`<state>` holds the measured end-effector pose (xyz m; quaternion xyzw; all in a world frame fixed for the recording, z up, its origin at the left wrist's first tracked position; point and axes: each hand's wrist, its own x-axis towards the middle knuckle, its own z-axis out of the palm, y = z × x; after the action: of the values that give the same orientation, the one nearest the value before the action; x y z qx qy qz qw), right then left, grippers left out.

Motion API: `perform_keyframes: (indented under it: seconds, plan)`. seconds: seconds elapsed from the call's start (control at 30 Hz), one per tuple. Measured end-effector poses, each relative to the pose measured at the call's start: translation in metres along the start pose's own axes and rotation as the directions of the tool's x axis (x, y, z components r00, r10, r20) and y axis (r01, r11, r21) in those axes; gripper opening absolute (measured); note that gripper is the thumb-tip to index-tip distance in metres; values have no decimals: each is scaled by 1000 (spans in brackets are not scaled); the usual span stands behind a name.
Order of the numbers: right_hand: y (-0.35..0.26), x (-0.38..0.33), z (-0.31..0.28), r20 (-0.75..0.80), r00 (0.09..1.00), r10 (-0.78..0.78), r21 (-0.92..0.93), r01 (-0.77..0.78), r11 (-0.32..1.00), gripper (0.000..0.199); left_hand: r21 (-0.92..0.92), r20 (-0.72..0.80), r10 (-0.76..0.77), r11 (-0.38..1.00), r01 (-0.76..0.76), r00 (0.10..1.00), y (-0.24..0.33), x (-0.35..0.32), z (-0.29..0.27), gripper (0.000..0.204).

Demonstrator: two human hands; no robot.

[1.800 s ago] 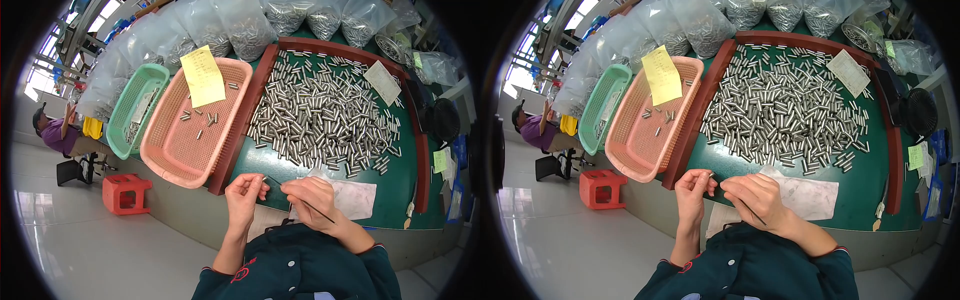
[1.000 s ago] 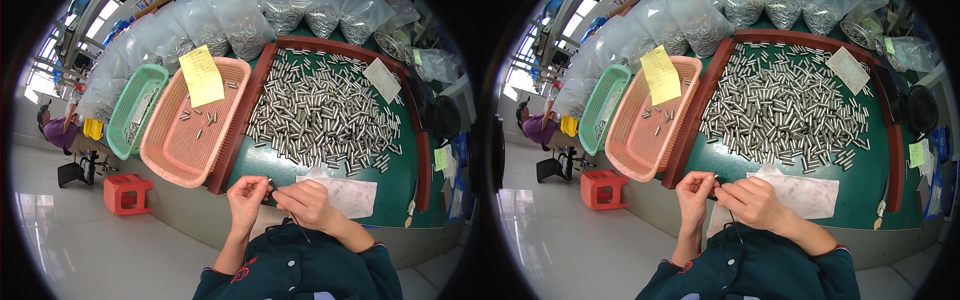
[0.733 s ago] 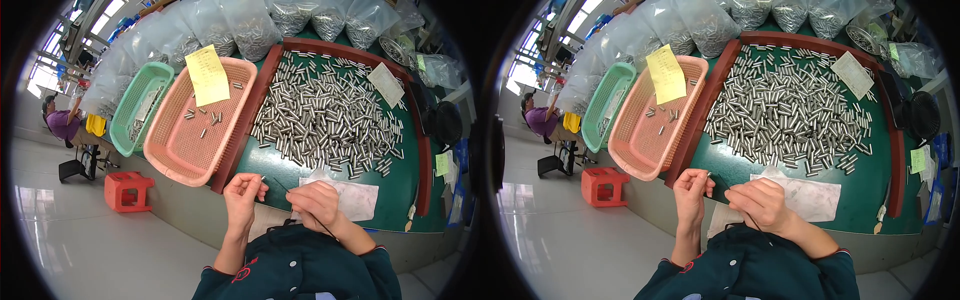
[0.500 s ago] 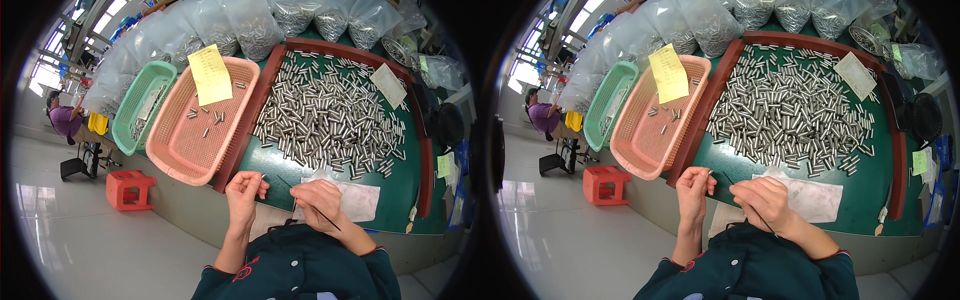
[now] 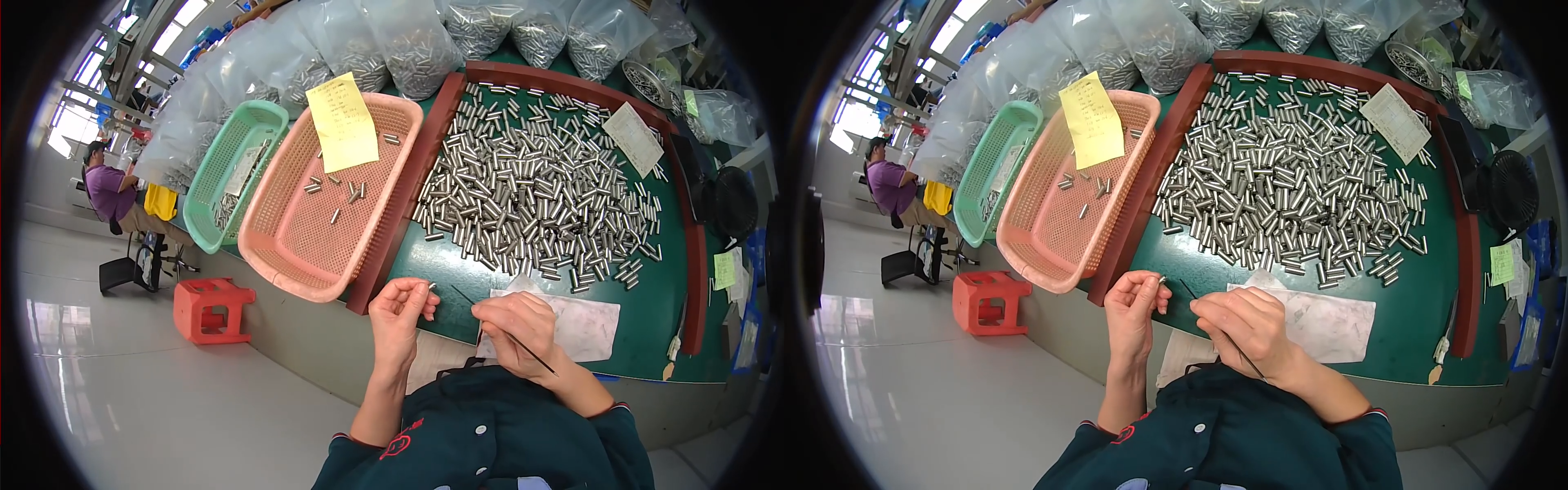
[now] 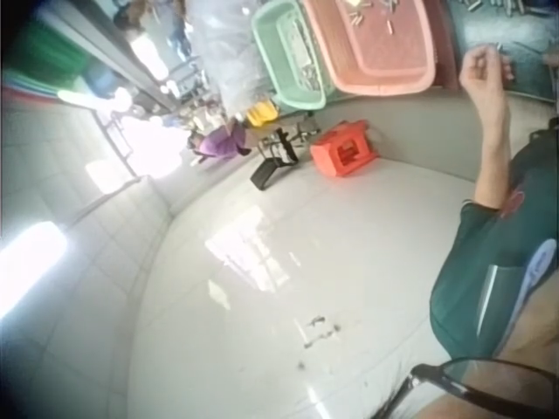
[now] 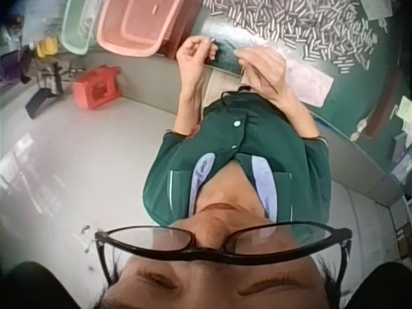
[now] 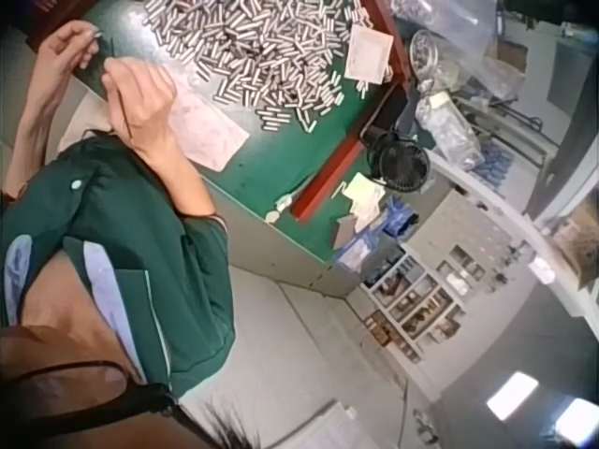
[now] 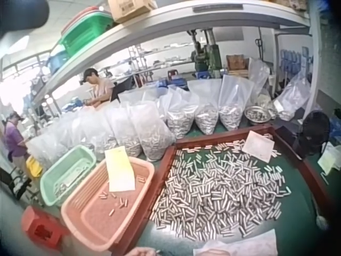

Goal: Inspecting small cylindrical metal components using a pointed tool at a factory workbench.

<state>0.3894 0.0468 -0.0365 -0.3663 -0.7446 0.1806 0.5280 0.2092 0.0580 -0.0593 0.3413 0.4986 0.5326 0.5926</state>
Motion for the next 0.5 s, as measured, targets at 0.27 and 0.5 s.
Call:
perform_keyframes:
  seconds: [0.27, 0.5]
  plan:
    - [-2, 0, -2, -15, 1000, 11, 13, -11, 1000, 14, -389, 251, -17, 914, 117, 968, -7, 1, -15, 14]
    - [0, 0, 0, -20, 1000, 1, 26, 0, 1000, 14, -318, 196, -33, 943, 96, 980, -4, 1, -10, 13]
